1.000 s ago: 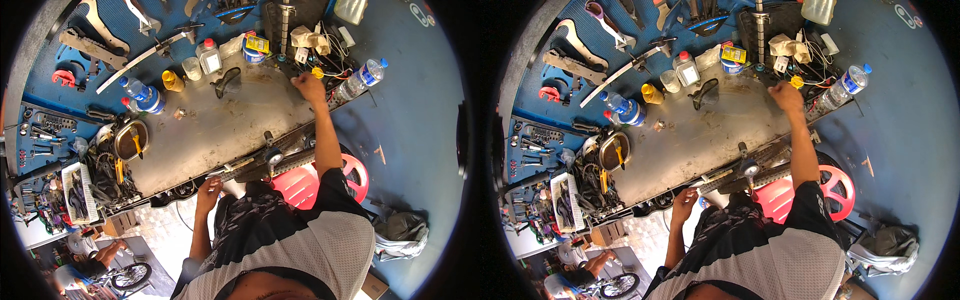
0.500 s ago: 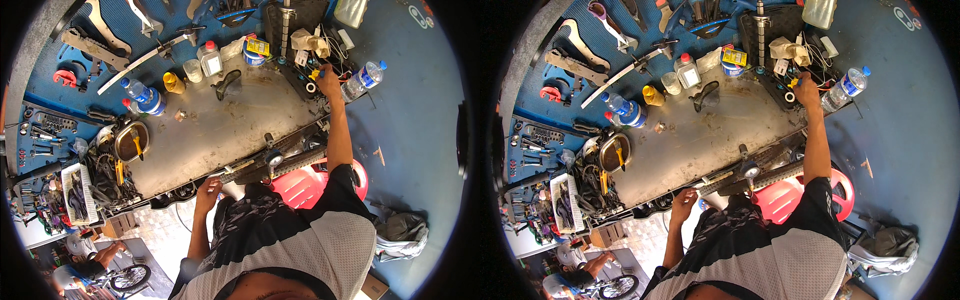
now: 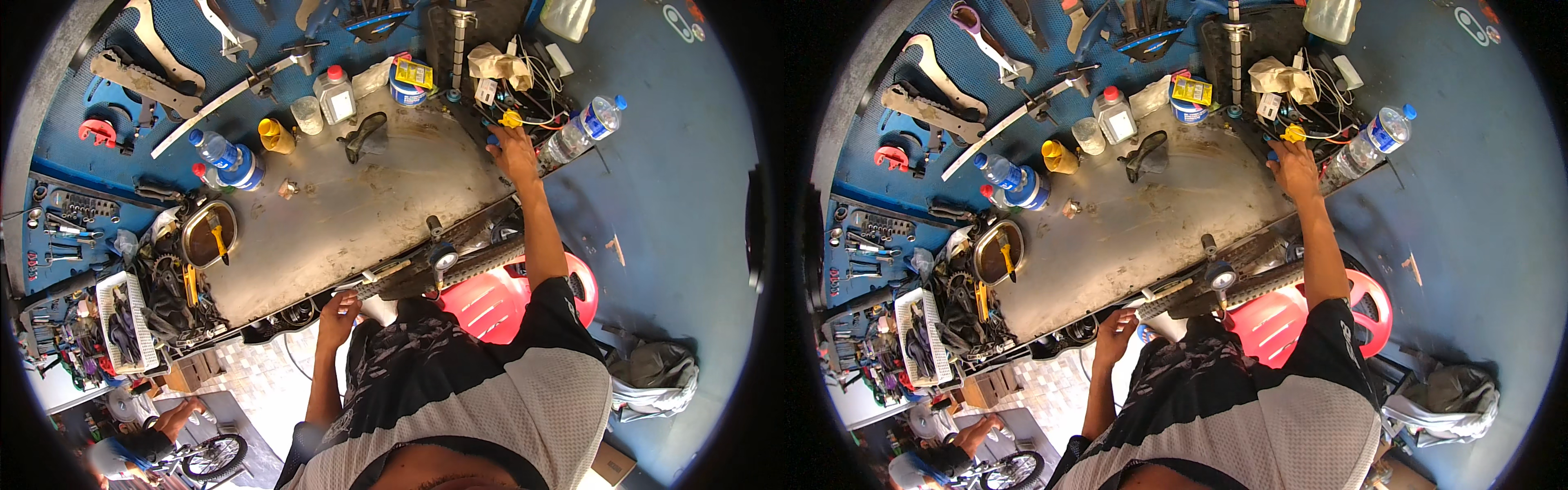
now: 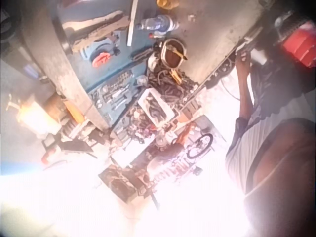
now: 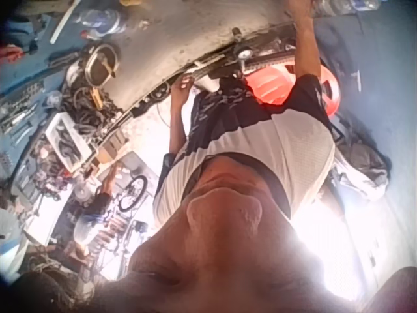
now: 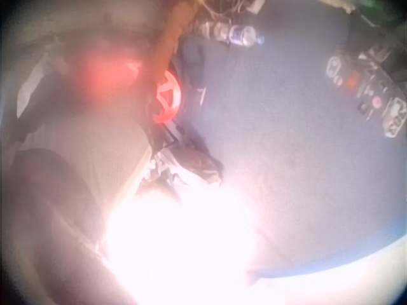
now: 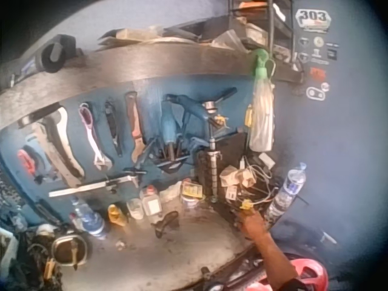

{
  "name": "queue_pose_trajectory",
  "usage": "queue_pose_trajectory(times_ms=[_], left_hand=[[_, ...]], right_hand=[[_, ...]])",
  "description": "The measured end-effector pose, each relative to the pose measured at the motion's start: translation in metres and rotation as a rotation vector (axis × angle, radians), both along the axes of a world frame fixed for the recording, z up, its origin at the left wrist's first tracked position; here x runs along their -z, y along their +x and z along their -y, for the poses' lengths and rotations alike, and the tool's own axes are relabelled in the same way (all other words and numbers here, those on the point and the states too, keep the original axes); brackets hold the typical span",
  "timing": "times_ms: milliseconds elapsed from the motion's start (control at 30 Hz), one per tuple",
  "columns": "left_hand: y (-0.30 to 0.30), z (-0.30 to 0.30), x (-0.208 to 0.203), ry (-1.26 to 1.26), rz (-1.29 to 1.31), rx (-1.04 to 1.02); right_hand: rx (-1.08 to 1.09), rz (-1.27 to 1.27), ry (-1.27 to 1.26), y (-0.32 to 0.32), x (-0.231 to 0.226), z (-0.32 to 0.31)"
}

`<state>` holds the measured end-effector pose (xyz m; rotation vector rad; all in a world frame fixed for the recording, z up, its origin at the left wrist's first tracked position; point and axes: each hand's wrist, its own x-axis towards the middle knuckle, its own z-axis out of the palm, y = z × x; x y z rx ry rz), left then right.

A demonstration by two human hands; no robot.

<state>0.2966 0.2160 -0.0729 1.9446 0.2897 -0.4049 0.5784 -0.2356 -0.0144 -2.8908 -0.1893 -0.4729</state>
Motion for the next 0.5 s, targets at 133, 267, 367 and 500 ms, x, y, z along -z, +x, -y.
queue_pose_trajectory(times_ms=[133, 267, 367, 500], left_hand=[[0.002, 0.001, -0.004, -0.009, -0.01, -0.008], [-0.002, -0.001, -0.003, -0.017, 0.005, -0.036], [-0.008, -0.003, 0.0, -0.009, -0.011, -0.069], [-0.013, -0.005, 0.005, 0.006, -0.004, -0.082]], right_hand=[[0.115, -0.111, 0.085, 0.002, 0.0, -0.003], [0.042, 0.022, -0.046, 0.008, 0.003, -0.006], [0.067, 0.125, -0.064, 0.014, 0.005, -0.021], [-0.082, 0.104, 0.012, 0.024, 0.012, -0.074]])
